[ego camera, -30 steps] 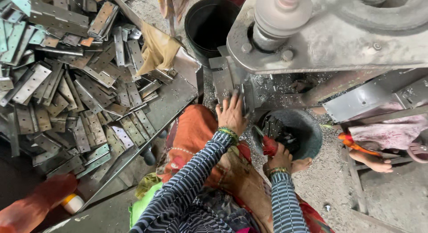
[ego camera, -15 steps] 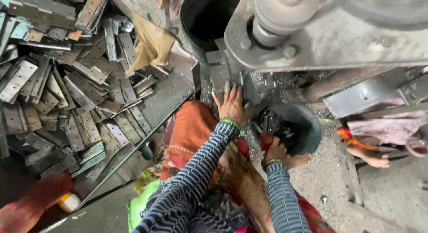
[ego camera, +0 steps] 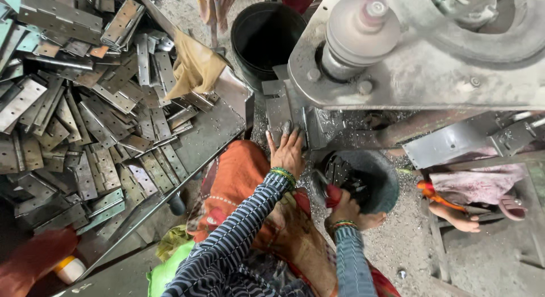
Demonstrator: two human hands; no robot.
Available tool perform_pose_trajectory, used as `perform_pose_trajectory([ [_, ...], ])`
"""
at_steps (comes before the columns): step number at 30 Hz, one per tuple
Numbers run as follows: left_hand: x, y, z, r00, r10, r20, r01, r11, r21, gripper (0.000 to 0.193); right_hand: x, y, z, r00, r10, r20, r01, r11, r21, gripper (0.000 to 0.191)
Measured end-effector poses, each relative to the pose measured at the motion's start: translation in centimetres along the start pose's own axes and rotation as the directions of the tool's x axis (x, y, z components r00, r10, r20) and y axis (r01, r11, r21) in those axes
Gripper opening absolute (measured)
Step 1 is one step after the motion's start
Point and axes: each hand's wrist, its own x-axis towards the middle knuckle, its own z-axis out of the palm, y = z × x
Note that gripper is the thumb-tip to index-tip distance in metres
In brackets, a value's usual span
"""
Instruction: The person sits on the floor and repeatedly picks up metal parts from a pile, presses them against a rotating grinding wheel, and places them into a bucket. The person uses both hands to handle the parts and operates the machine with a foot pedal.
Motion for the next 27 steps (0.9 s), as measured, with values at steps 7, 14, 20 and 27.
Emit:
perform_pose_trajectory([
  [7,-0.1,-0.2,-0.4,0.999,0.036,0.028,-0.037,0.999,0.014,0.079,0.7,0.3,1.4,0.999,0.006,0.038,-0.009,0.997,0.074,0.073],
  [14,2.2,0.2,-0.7,0.998,-0.067,-0.014,0.067,0.998,-0.012,0.084,0.9,1.7,-0.5,0.988,-0.078,-0.135,0.070,0.995,-0.064,0.072],
  [20,2.7,-0.2,-0.4,0.998,-0.057,-0.009,0.057,0.998,0.041,0.084,-0.8,-0.4,1.1,0.998,0.011,-0.057,-0.005,0.994,0.110,0.078],
  [27,3.2,-0.6,0.7,0.991,0.062,-0.116,-0.046,0.989,0.142,0.064,1.2,1.2,0.3,0.999,-0.047,-0.024,0.048,0.998,0.045,0.076],
])
